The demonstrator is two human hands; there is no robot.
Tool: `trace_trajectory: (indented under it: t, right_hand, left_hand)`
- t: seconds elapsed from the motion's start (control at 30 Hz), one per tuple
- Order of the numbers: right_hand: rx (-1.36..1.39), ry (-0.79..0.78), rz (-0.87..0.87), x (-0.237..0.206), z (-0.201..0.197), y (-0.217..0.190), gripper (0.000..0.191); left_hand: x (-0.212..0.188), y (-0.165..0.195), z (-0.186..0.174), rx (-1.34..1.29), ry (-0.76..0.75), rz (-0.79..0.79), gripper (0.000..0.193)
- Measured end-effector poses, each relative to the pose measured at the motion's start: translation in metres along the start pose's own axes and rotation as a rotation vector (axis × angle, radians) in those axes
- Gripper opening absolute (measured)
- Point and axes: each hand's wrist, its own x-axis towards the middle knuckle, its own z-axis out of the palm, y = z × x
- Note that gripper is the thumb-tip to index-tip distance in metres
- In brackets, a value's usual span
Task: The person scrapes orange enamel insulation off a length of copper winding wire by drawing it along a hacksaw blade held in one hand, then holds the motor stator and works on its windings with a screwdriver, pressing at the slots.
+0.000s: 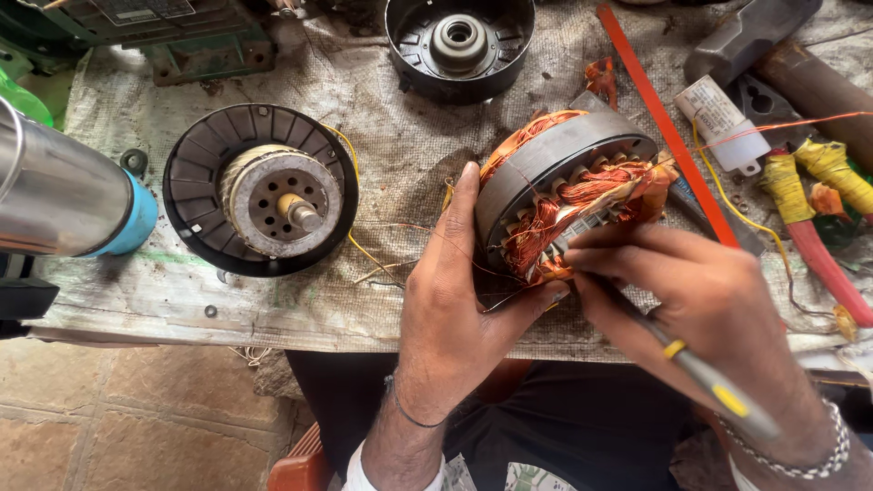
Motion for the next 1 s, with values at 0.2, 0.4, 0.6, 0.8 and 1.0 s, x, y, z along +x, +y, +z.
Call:
trace_trajectory:
  t: [0.2, 0.4, 0.6, 0.8, 1.0]
  right_hand:
    - [0.031, 0.019, 0.023, 0.0, 0.002, 0.001, 0.023]
    - [0.025, 0.051, 0.009, -0.001, 0.005, 0.001, 0.023]
    - [-0.002, 0.051, 0.035, -0.002, 0.008, 0.001, 0.022]
    - [0.032, 0.095, 0.046, -0.003, 0.011, -0.001, 0.023]
    - [0.056, 0.11, 0.132, -0.003, 0.012, -0.004, 0.023]
  left_hand:
    - [-0.001, 0.0, 0.0, 0.026, 0.03, 0.052, 0.114]
    - [-0.001, 0.0, 0.0, 0.017, 0.021, 0.028, 0.113]
    - [-0.001, 0.0, 0.001, 0.054, -0.008, 0.014, 0.117]
    - [-0.001, 0.0, 0.001, 0.024, -0.008, -0.003, 0.116]
    - [-0.002, 0.0, -0.002, -0.015, -0.002, -0.015, 0.112]
